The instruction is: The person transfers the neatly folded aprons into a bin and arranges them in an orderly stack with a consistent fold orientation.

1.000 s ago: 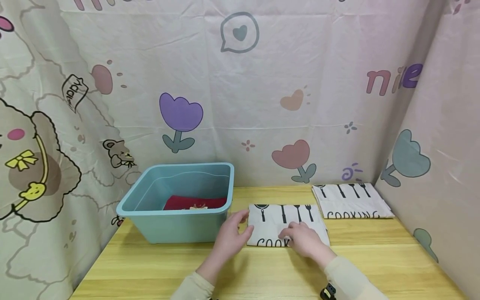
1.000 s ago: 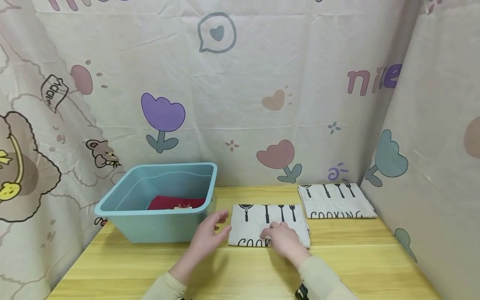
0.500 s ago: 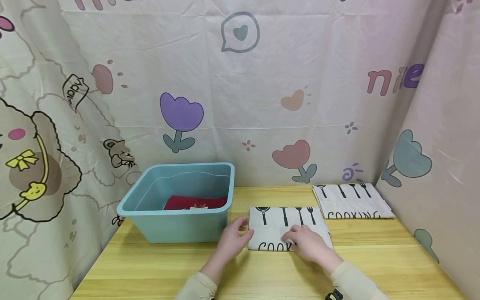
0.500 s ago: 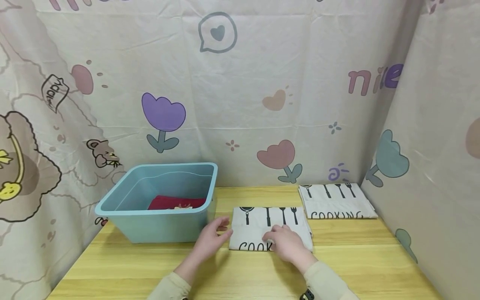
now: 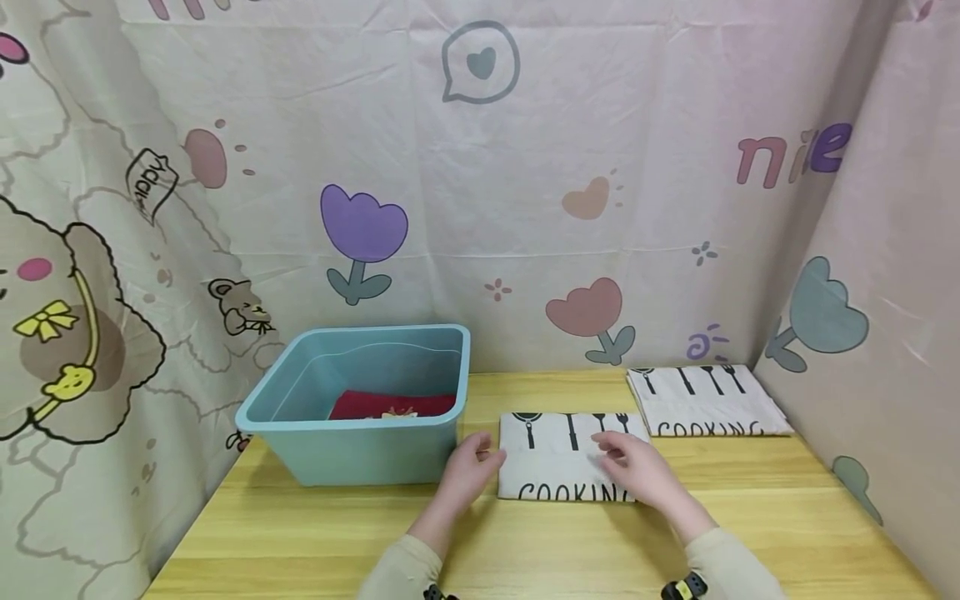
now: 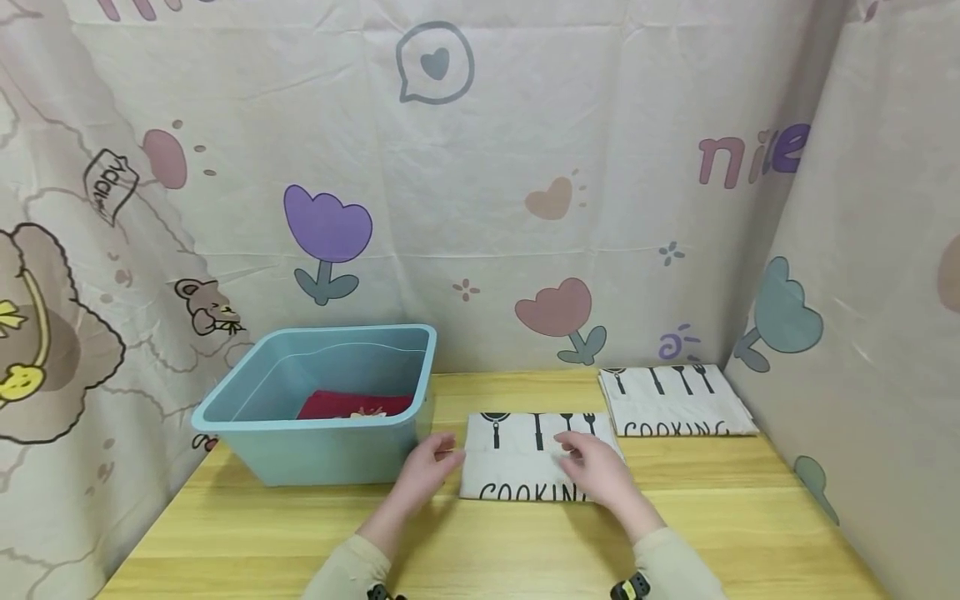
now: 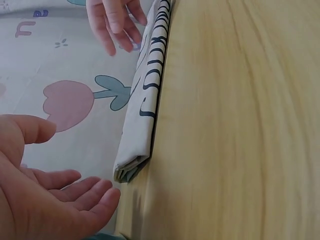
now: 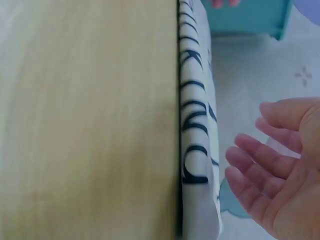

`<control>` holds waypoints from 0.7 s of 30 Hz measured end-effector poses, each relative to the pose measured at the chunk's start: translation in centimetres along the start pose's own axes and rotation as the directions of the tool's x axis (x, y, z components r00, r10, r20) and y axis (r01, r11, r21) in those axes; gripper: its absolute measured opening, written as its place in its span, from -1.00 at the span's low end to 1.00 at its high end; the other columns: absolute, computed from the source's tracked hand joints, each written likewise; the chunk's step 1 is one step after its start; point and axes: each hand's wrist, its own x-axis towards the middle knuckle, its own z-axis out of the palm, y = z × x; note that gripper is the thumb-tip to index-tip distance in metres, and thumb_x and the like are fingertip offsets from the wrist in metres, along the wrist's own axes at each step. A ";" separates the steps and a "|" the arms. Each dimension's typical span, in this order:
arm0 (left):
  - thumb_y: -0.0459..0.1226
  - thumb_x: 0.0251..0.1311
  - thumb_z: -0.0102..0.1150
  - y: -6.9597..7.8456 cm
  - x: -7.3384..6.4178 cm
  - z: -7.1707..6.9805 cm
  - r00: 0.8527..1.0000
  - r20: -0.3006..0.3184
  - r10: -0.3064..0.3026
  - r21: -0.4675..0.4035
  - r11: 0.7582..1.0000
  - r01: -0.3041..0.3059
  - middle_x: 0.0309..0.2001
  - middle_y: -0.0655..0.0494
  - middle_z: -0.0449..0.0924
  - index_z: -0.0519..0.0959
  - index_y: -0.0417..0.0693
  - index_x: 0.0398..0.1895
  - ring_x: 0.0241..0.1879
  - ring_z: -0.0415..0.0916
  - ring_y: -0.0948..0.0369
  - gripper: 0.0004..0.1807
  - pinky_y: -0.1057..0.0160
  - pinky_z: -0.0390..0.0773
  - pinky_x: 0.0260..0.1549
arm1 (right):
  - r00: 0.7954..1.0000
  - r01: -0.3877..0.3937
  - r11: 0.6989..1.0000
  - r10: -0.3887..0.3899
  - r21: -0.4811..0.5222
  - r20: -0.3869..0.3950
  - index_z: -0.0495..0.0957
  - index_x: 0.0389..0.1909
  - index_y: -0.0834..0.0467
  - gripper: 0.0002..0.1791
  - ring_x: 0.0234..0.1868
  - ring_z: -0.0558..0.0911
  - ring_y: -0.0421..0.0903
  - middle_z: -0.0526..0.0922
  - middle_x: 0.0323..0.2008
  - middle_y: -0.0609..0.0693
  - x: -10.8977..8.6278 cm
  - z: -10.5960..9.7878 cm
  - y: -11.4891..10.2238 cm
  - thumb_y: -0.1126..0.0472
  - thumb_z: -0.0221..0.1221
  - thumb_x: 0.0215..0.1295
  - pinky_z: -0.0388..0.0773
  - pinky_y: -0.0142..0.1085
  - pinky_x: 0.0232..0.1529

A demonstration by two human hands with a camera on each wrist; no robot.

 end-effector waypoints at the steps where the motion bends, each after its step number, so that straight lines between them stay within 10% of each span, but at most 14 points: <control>1: -0.24 0.31 0.19 -0.1 0.1 0.1 1.000 -0.002 -0.011 -0.009 1.000 0.011 0.19 -0.37 0.45 0.36 -0.49 0.26 0.14 0.45 -0.21 -0.41 -0.11 0.49 0.10 | 1.000 -0.011 1.000 0.012 0.001 -0.022 0.57 0.09 0.31 -0.63 -0.12 0.66 0.08 0.67 -0.08 0.19 0.0 -0.2 0.2 0.34 0.27 0.26 0.59 0.00 -0.02; 21: -0.17 0.35 0.14 0.5 2.5 1.5 0.981 -0.039 -0.189 -0.119 0.976 0.183 0.27 -0.39 0.35 0.28 -0.47 0.34 0.27 0.30 -0.24 -0.35 -0.16 0.34 0.22 | 0.979 -0.199 0.978 0.196 -0.056 -0.053 0.36 0.24 0.48 -0.47 0.09 0.49 0.44 0.47 0.12 0.50 -0.5 -3.1 3.7 0.24 0.17 0.37 0.40 0.24 0.11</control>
